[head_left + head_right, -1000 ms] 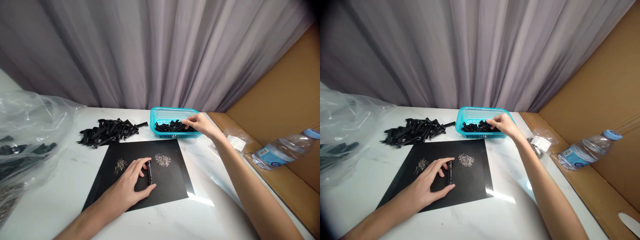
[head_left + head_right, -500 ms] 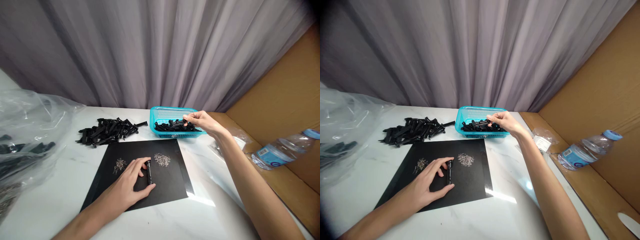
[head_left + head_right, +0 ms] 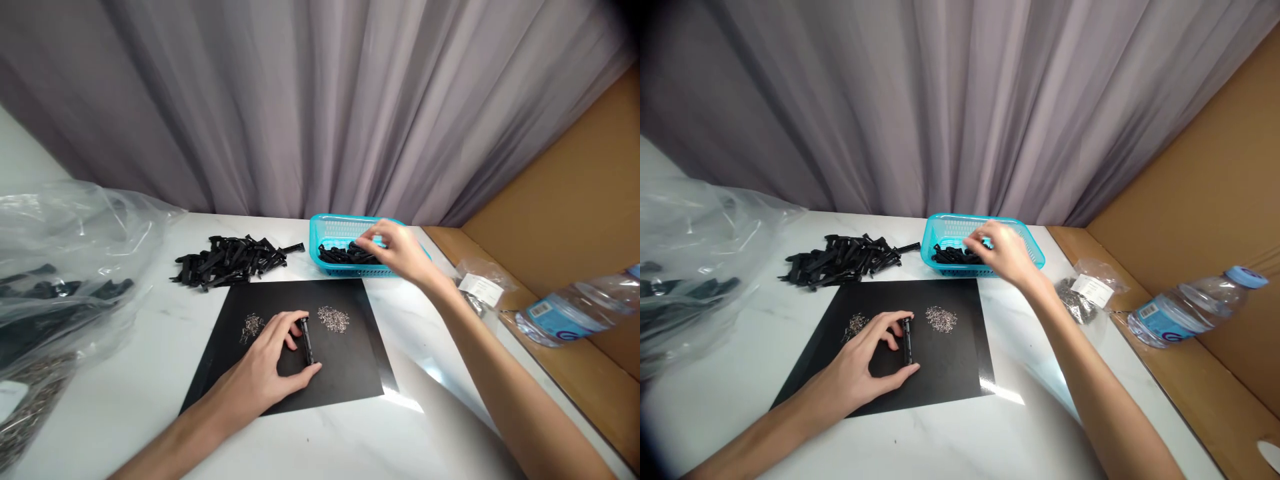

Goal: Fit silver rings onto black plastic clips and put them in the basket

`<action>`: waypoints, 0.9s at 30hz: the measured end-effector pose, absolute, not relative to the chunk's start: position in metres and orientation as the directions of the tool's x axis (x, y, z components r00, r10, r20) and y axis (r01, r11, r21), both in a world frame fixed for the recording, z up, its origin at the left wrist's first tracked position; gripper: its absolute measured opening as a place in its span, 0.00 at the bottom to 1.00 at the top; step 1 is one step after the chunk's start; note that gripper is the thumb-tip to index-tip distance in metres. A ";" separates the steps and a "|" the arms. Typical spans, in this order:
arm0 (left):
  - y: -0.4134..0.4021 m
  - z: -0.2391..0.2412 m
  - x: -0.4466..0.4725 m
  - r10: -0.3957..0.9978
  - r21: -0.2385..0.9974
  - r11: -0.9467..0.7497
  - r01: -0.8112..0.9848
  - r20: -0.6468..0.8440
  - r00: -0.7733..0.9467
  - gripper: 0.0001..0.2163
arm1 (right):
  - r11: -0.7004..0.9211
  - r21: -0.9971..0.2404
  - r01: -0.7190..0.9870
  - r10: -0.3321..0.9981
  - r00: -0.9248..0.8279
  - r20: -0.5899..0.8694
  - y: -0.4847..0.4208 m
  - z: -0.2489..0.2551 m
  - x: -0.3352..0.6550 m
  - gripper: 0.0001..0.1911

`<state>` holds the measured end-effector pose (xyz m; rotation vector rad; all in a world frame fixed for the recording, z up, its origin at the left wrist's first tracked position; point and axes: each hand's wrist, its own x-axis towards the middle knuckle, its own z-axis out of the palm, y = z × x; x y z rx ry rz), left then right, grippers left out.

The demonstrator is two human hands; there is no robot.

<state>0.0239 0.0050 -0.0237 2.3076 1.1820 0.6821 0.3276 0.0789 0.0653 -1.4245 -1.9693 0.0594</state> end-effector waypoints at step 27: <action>0.086 -0.010 -0.051 0.766 0.228 -0.523 0.822 0.549 0.335 0.08 | 0.025 -0.552 0.833 0.827 0.293 0.479 0.092 0.031 0.347 0.17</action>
